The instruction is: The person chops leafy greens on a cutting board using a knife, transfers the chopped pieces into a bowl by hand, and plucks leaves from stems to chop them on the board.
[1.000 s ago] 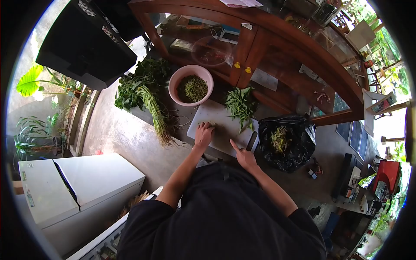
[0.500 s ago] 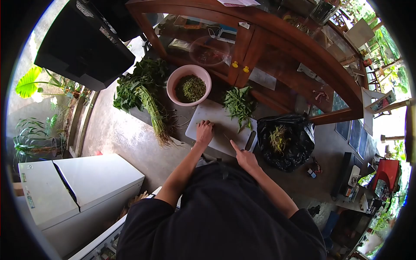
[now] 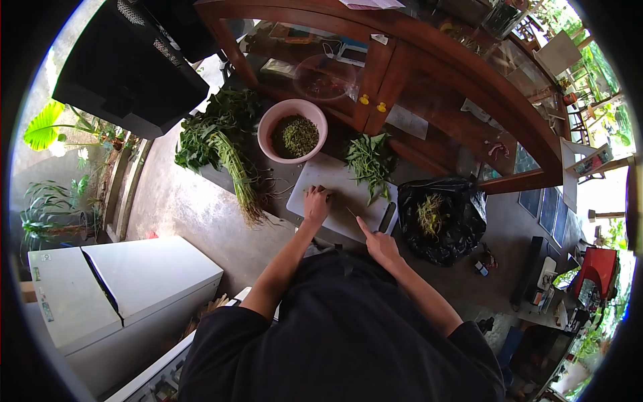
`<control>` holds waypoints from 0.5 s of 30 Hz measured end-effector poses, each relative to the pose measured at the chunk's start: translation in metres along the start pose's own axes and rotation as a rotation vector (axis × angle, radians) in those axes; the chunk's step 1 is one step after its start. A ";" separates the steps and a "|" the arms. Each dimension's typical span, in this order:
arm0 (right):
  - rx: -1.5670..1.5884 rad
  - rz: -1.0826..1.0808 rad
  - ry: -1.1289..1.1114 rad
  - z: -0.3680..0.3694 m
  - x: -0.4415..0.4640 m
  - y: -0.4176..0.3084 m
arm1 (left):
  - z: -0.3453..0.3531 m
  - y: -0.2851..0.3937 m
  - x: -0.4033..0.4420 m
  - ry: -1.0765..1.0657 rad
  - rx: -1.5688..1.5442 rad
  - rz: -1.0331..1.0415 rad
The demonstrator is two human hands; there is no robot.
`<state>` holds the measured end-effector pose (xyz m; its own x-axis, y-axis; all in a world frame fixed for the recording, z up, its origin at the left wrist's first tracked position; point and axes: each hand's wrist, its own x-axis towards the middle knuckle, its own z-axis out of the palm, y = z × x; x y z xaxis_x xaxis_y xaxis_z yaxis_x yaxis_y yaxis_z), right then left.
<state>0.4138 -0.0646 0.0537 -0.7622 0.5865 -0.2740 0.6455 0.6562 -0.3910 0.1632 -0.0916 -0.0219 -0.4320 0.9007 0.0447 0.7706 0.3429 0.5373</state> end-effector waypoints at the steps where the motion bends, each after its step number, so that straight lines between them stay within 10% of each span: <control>1: -0.012 0.000 0.010 0.003 0.001 0.001 | 0.000 0.000 0.000 0.000 0.001 -0.001; 15: 0.088 -0.039 0.048 0.040 0.002 0.022 | -0.002 -0.003 0.002 -0.013 0.066 -0.005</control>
<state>0.4241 -0.0680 0.0091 -0.7822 0.5846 -0.2154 0.6067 0.6363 -0.4766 0.1591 -0.0916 -0.0219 -0.4304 0.9021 0.0311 0.7975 0.3639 0.4811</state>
